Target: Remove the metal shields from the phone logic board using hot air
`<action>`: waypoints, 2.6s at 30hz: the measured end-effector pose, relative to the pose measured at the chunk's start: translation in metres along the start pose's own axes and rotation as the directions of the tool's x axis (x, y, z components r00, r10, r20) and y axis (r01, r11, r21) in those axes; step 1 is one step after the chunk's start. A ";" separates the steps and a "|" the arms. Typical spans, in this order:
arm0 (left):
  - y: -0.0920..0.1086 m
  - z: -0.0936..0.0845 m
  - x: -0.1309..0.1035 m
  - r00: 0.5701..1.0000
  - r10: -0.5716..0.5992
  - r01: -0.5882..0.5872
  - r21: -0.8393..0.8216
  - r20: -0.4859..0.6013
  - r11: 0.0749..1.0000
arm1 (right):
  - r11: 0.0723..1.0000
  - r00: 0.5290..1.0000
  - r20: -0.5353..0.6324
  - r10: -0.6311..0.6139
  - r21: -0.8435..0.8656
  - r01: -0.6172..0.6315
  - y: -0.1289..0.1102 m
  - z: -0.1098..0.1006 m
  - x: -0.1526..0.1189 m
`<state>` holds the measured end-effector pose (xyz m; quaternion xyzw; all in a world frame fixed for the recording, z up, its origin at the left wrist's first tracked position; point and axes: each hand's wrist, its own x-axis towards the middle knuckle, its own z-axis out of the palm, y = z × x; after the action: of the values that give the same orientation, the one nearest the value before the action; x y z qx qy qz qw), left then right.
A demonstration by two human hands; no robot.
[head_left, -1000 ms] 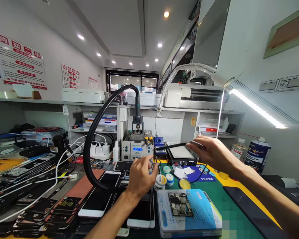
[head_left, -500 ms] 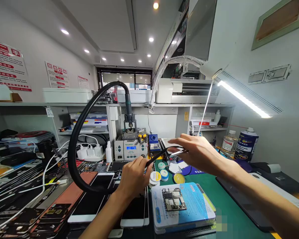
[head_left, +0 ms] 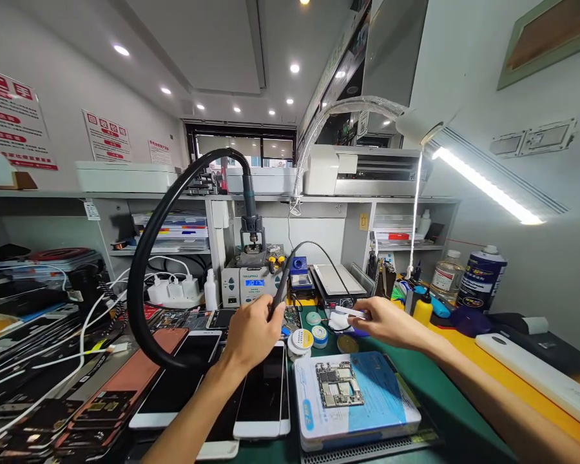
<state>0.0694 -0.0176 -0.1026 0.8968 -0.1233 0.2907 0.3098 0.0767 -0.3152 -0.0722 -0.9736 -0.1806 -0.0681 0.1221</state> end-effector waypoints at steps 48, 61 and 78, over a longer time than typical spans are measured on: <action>0.024 0.023 -0.031 0.982 -0.169 0.075 -0.645 -0.085 0.760 | 0.995 0.964 0.267 -0.002 0.094 -0.024 0.023 -0.002 -0.012; 0.026 0.023 -0.034 0.989 -0.113 0.033 -0.590 -0.100 0.807 | 0.979 0.943 0.332 0.017 0.186 -0.083 0.021 0.000 -0.022; 0.022 0.019 -0.027 0.964 -0.178 0.027 -0.592 -0.198 0.806 | 0.944 0.980 0.177 -0.095 0.328 0.032 -0.016 0.017 -0.036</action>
<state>0.0476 -0.0454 -0.1200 0.7208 -0.1184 0.3295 0.5982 0.0386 -0.3084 -0.0919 -0.9359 -0.2316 0.0517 0.2602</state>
